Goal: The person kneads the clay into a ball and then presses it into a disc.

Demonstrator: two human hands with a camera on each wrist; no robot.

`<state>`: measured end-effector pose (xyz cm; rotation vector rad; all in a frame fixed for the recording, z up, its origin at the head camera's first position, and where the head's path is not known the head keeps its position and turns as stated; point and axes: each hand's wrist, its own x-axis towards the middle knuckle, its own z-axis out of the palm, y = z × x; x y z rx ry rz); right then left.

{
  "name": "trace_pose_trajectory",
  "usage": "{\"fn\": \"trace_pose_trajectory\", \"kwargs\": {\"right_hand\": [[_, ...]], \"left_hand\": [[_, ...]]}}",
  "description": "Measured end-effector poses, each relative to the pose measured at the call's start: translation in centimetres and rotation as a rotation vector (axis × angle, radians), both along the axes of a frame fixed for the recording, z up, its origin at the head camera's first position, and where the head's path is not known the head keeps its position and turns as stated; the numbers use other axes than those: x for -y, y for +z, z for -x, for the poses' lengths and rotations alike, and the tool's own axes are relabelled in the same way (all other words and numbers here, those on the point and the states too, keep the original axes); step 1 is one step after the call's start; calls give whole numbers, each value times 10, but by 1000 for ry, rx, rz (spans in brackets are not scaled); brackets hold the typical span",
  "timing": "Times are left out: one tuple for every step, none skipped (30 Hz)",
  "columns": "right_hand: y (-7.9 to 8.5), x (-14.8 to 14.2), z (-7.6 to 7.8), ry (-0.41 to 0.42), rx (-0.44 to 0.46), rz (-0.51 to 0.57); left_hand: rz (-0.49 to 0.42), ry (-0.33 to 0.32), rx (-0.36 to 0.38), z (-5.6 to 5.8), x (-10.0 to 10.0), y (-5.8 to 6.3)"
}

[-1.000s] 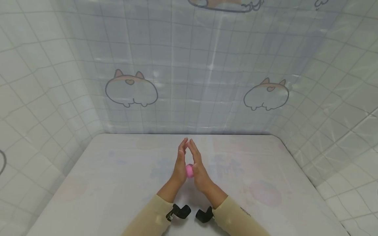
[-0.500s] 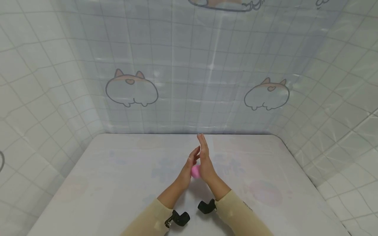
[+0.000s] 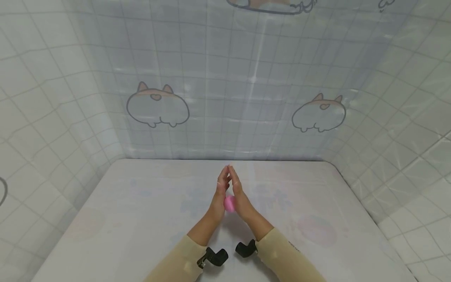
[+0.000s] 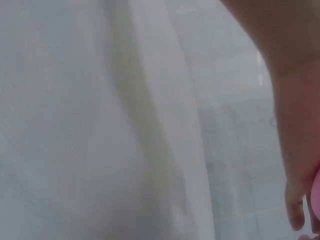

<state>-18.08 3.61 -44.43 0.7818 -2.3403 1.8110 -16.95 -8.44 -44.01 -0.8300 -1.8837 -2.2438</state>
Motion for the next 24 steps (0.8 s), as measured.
{"fn": "trace_pose_trajectory", "kwargs": {"right_hand": [[0,1,-1,3,2,1],[0,2,-3,5,3,1],[0,3,-4,9,-5,1],[0,4,-5,11,-14,-3],[0,5,-6,11,-27,-9],[0,6,-8,7,-44,-17],[1,7,-9,3,-60,-28],[1,8,-10,4,-74,-39],[1,9,-11,6,-90,-47],[1,9,-12,10,-99,-53],[1,10,-14,16,-108,-56],[2,10,-15,23,-114,-55],[2,11,-16,30,-116,-53],[2,11,-17,35,-119,-47],[2,12,-17,38,-120,-40],[3,12,-17,39,-109,-25],[4,12,-18,35,-95,-10],[5,13,-18,28,-86,9],[6,13,-18,19,-86,29],[8,14,-18,5,-82,45],[9,13,-18,-10,-75,58],[10,14,-18,-28,-72,68],[11,13,-17,-47,-77,67],[12,13,-16,-65,-84,63]], "left_hand": [[1,15,4,1,0,1],[6,30,8,2,0,1],[13,45,11,3,0,1],[19,58,17,3,0,2],[27,71,23,5,0,2],[39,85,29,6,0,2],[47,97,33,7,0,1],[52,108,33,8,0,1],[55,122,31,9,1,0],[61,136,27,10,1,0],[62,150,22,11,2,-1],[64,163,17,12,2,-2],[62,170,12,13,3,-3],[64,177,7,14,3,-4],[67,184,6,14,3,-5],[66,182,8,15,4,-6],[68,177,7,15,4,-7],[80,170,4,16,4,-9],[95,159,0,16,4,-11],[109,145,-3,16,4,-12],[122,127,-8,16,4,-14],[135,107,-16,15,4,-15],[151,90,-23,15,4,-15],[165,73,-27,14,5,-16]]}}
